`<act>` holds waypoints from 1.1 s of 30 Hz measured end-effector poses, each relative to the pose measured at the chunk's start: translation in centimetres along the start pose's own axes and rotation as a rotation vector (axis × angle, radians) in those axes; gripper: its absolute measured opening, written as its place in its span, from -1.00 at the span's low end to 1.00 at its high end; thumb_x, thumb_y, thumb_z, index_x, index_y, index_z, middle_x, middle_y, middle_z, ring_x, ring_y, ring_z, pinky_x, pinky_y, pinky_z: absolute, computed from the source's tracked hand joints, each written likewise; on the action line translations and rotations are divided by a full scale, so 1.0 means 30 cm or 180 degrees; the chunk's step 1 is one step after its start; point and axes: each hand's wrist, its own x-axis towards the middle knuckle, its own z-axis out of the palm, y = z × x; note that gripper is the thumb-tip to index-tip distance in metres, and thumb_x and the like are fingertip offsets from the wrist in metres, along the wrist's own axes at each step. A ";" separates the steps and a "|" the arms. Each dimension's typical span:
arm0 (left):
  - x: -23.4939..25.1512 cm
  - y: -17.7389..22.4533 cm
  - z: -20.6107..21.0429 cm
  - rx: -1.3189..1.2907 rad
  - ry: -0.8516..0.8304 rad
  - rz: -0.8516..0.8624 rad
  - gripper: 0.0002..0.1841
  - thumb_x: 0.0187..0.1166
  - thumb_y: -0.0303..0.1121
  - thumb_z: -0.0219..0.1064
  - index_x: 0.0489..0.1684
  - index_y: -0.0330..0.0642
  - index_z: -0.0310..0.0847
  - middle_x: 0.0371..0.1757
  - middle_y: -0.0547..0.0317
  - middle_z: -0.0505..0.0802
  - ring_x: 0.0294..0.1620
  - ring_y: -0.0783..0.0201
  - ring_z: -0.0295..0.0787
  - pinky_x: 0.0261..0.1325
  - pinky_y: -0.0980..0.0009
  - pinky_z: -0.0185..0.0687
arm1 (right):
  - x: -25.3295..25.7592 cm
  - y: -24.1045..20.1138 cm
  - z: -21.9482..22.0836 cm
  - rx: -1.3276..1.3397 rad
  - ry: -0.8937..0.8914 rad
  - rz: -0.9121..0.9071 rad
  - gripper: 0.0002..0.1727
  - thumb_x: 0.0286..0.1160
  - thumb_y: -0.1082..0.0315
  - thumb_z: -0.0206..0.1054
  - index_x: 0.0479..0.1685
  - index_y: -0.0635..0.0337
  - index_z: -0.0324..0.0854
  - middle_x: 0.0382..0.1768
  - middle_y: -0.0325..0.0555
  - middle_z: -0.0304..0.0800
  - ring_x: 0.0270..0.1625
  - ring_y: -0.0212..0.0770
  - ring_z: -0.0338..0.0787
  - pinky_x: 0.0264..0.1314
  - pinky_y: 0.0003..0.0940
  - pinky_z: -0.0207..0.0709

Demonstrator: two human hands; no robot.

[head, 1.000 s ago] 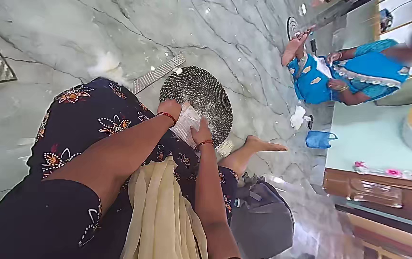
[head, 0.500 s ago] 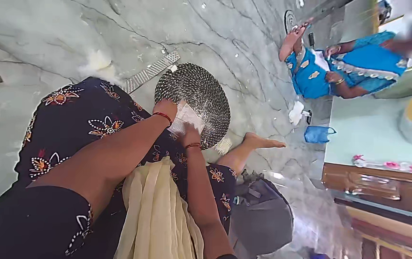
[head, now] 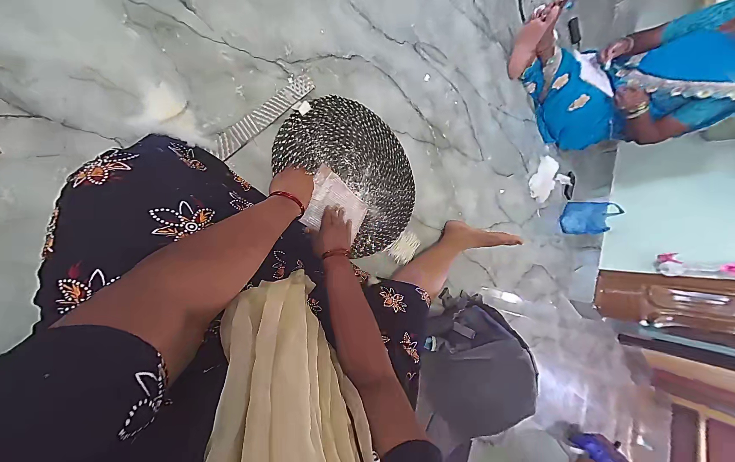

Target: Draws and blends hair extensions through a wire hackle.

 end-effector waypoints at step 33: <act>0.006 0.009 -0.022 0.0030 0.0078 -0.0034 -0.77 0.65 -0.58 0.26 0.10 -0.57 0.72 0.42 -0.48 0.69 0.55 -0.44 0.55 0.34 -0.38 0.58 | 0.043 0.097 -0.155 0.0471 0.0079 -0.0126 0.32 0.29 -0.21 0.58 0.88 0.43 -0.14 0.88 0.38 -0.14 0.94 0.26 -0.12 0.90 0.28 -0.15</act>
